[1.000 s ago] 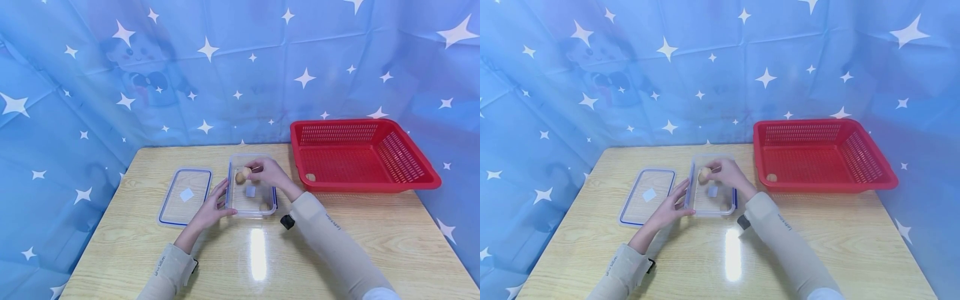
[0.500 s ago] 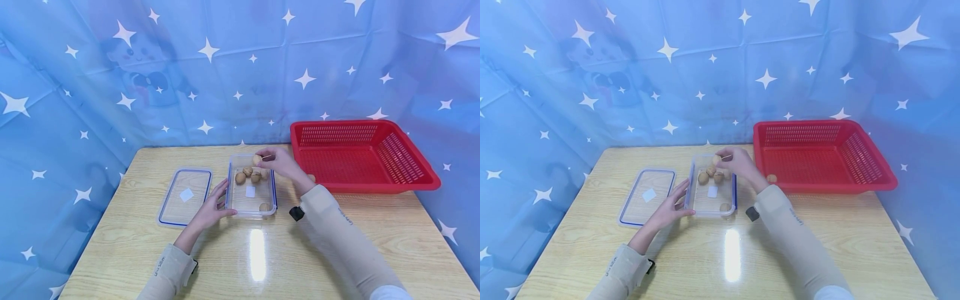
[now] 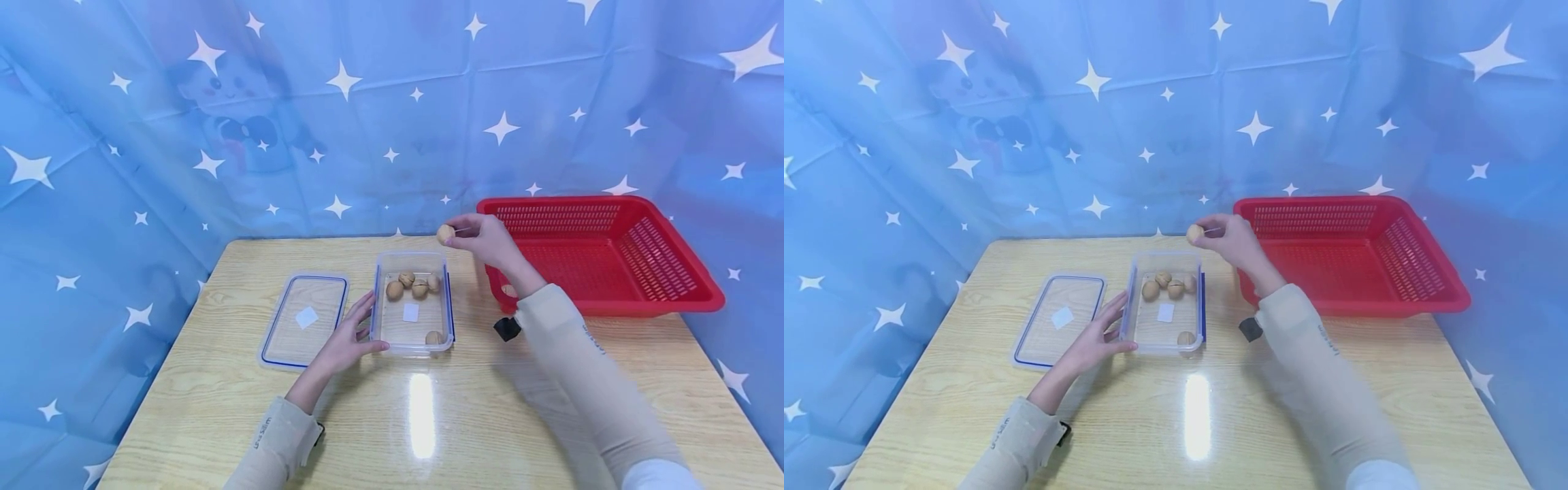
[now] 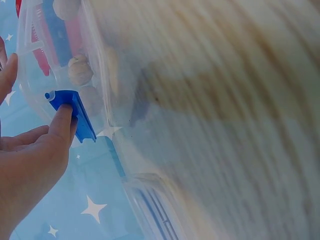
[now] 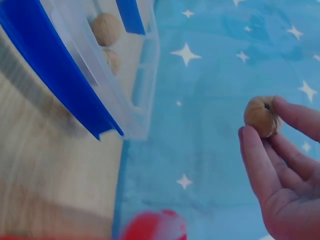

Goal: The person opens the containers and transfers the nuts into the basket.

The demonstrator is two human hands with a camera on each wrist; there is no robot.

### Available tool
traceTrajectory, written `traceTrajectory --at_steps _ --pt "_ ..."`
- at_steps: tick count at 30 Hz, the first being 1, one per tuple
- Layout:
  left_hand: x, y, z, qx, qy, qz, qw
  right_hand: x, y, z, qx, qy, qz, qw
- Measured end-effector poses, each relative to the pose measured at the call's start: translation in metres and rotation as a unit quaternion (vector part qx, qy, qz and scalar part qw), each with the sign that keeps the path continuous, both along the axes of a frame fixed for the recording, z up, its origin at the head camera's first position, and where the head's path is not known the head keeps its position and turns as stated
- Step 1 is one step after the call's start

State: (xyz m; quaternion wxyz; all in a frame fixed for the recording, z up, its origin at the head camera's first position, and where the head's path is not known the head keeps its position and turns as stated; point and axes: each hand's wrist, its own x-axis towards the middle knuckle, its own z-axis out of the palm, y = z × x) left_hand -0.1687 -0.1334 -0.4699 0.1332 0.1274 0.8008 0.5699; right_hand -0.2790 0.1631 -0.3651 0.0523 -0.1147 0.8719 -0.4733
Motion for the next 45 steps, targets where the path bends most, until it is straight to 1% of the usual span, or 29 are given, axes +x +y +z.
traceTrajectory --at_steps 8,13,20,23,27,32,39,42,45 --pt "-0.002 0.0 0.001 -0.001 -0.002 0.003 1.0 -0.008 0.019 0.016 0.025 0.01 -0.033 0.999" --pt "-0.003 0.001 0.001 -0.003 -0.003 0.004 1.0 -0.016 0.032 0.023 0.019 0.018 -0.051 0.998" --pt "-0.003 0.002 0.0 -0.002 0.0 0.001 1.0 -0.029 0.052 0.026 0.011 0.036 -0.106 0.994" --pt "-0.003 0.002 0.0 0.001 0.002 -0.003 1.0 -0.034 0.061 0.024 -0.015 0.039 -0.127 0.991" --pt "-0.002 0.001 -0.001 -0.008 -0.001 -0.004 1.0 -0.043 0.075 0.017 -0.052 0.04 -0.151 0.986" --pt "-0.001 0.0 -0.002 -0.009 -0.001 -0.002 1.0 -0.053 0.093 0.006 -0.076 0.043 -0.168 0.982" --pt "-0.002 0.0 -0.004 -0.007 -0.008 0.002 0.9999 -0.061 0.114 -0.016 -0.071 0.04 -0.205 0.975" --pt "-0.002 -0.001 -0.003 -0.008 -0.006 0.002 0.9999 -0.064 0.12 -0.023 -0.059 0.024 -0.21 0.976" --pt "-0.002 -0.002 -0.001 -0.005 -0.004 0.002 1.0 -0.068 0.123 -0.026 -0.046 0.005 -0.203 0.978"
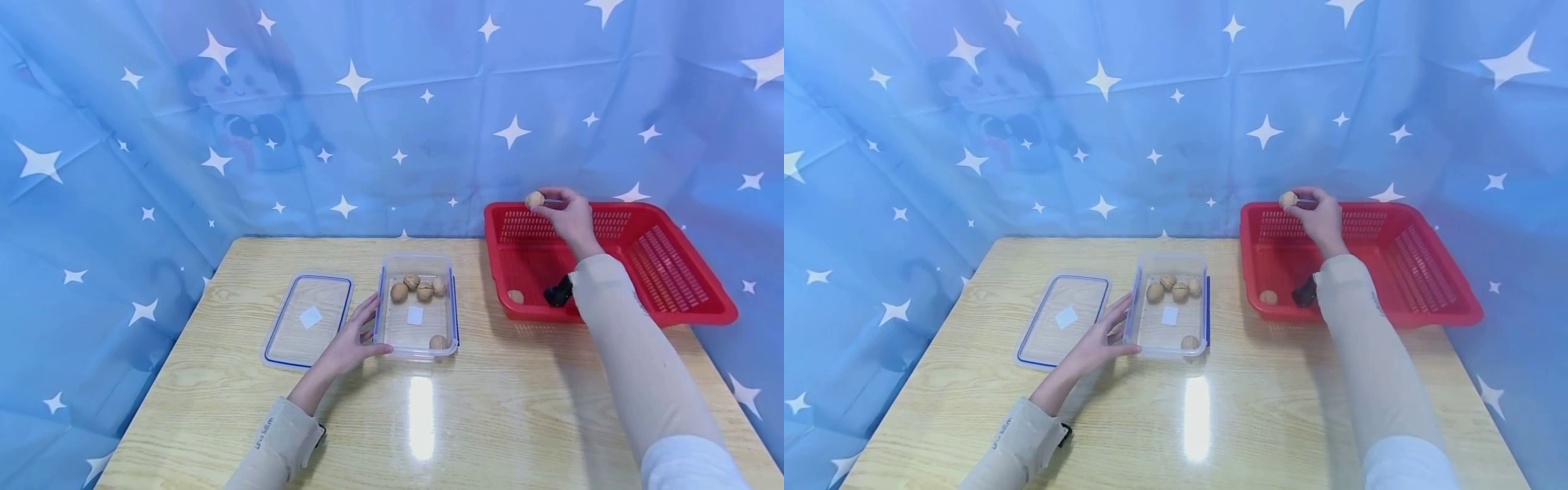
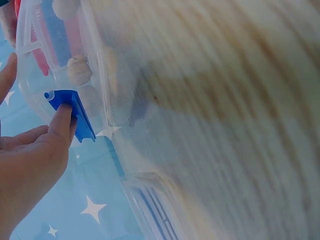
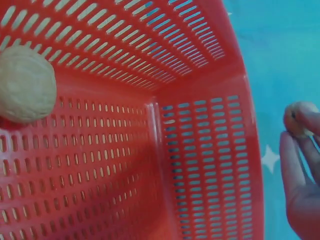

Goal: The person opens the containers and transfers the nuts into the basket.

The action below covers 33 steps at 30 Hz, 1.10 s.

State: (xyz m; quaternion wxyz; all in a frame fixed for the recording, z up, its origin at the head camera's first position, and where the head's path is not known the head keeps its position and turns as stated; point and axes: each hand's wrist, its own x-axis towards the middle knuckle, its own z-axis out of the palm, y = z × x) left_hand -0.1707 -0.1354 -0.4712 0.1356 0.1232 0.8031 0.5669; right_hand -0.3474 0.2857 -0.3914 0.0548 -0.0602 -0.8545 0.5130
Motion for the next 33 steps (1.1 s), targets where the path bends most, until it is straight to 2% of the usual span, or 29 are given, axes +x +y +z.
traceTrajectory --at_steps 7,14,21,33 --pt "0.0 0.001 0.001 0.001 -0.004 -0.001 1.0 -0.005 0.003 -0.007 0.008 0.014 -0.005 1.0" --pt "0.0 0.001 0.001 -0.003 -0.003 -0.002 1.0 -0.006 0.002 -0.024 0.054 -0.025 0.072 0.996" --pt "0.0 0.001 0.001 -0.003 -0.001 -0.001 1.0 -0.005 -0.003 -0.034 0.085 -0.091 0.147 0.981" --pt "0.0 0.001 -0.001 -0.004 0.002 0.004 1.0 0.002 -0.012 -0.041 0.103 -0.139 0.207 0.963"
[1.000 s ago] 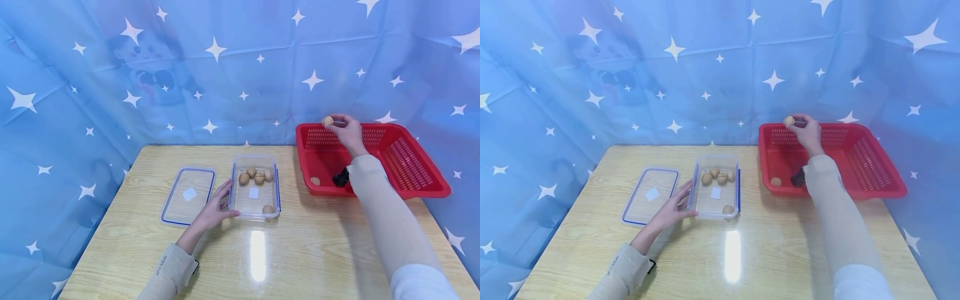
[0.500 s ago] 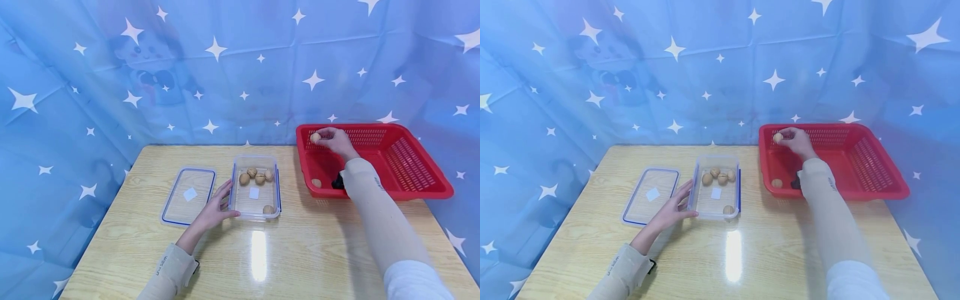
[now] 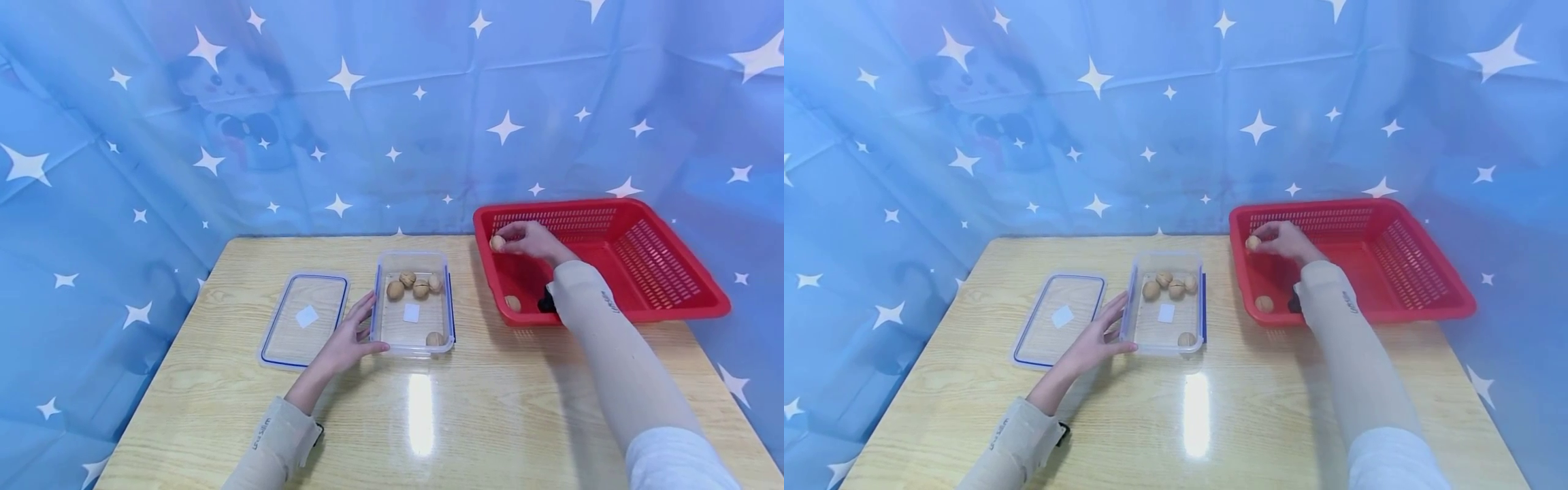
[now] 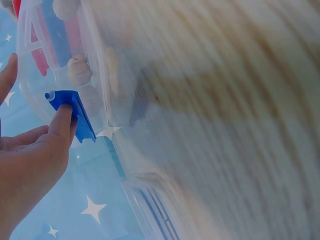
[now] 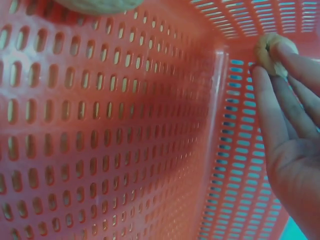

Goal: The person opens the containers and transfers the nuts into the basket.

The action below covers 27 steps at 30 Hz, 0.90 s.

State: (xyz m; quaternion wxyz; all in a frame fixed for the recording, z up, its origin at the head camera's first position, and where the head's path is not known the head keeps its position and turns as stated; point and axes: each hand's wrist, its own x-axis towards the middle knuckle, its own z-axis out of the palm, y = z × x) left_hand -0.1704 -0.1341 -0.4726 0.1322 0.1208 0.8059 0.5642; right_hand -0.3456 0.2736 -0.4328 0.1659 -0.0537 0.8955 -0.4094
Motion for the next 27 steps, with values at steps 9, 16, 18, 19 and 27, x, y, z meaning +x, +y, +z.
traceTrajectory --at_steps 9,16,18,19,27 --pt "0.0018 -0.0006 0.0025 -0.002 0.0 0.0 1.0 0.0033 -0.0032 0.0018 0.019 -0.002 0.019 1.0" --pt "0.0023 -0.0005 0.0031 -0.002 0.003 -0.002 1.0 0.0042 -0.0048 0.0027 0.015 0.003 0.019 1.0" --pt "0.0023 -0.0004 0.0034 -0.002 0.001 -0.002 1.0 0.0043 -0.005 0.0025 0.015 0.003 0.02 1.0" --pt "0.0026 -0.0002 0.0038 -0.002 0.001 -0.001 1.0 0.0044 -0.005 0.0024 0.015 0.002 0.023 1.0" --pt "0.0027 -0.0002 0.0044 0.002 -0.002 -0.004 1.0 0.0021 -0.0041 0.001 0.03 -0.006 0.039 0.999"
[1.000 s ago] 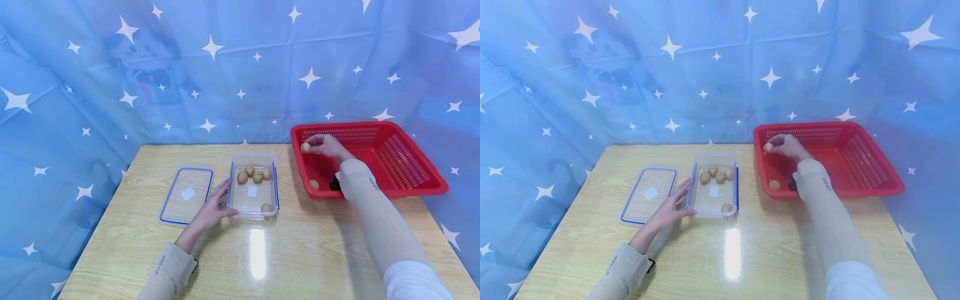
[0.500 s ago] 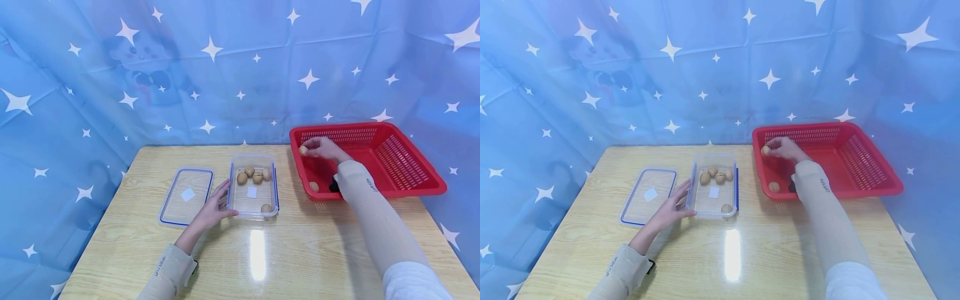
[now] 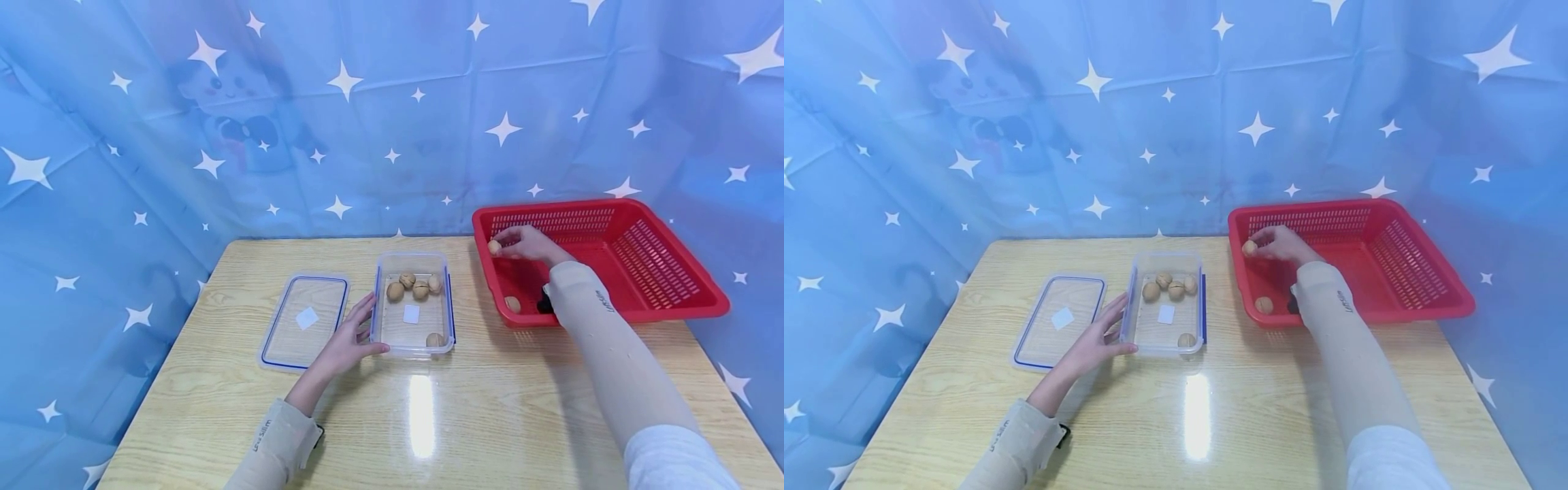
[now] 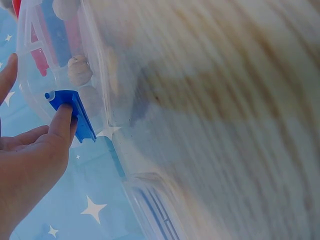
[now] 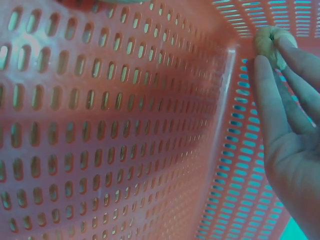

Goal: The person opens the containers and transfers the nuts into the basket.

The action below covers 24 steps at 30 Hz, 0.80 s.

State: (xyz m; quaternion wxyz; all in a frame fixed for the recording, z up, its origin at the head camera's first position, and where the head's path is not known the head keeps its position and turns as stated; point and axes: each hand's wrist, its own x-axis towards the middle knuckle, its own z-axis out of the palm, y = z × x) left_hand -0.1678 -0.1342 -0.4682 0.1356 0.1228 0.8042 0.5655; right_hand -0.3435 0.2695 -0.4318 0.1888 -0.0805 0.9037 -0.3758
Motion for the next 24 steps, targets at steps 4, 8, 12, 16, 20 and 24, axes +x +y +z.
traceTrajectory --at_steps 4,8,12,16,20,24 --pt "-0.0004 -0.0003 -0.0006 -0.002 0.004 -0.001 1.0 -0.0002 0.0 -0.001 0.005 -0.003 0.008 1.0" --pt "-0.0004 -0.0002 -0.0009 -0.002 0.008 -0.003 1.0 -0.0007 0.0006 -0.0024 0.006 -0.01 0.014 1.0" --pt "-0.0005 -0.0001 -0.0014 -0.003 0.006 -0.003 1.0 -0.0008 0.0001 -0.0031 0.004 -0.015 0.015 1.0" --pt "-0.0002 -0.0005 -0.0017 -0.004 0.004 -0.001 1.0 -0.001 0.0007 -0.003 0.012 -0.011 0.013 1.0" --pt "-0.0001 -0.0003 -0.001 -0.004 0.005 -0.003 1.0 -0.0015 0.003 -0.0019 0.015 -0.01 0.003 1.0" --pt "-0.0008 0.0001 -0.0002 -0.004 0.002 -0.003 1.0 -0.0013 0.0052 0.0015 0.003 -0.01 -0.01 1.0"
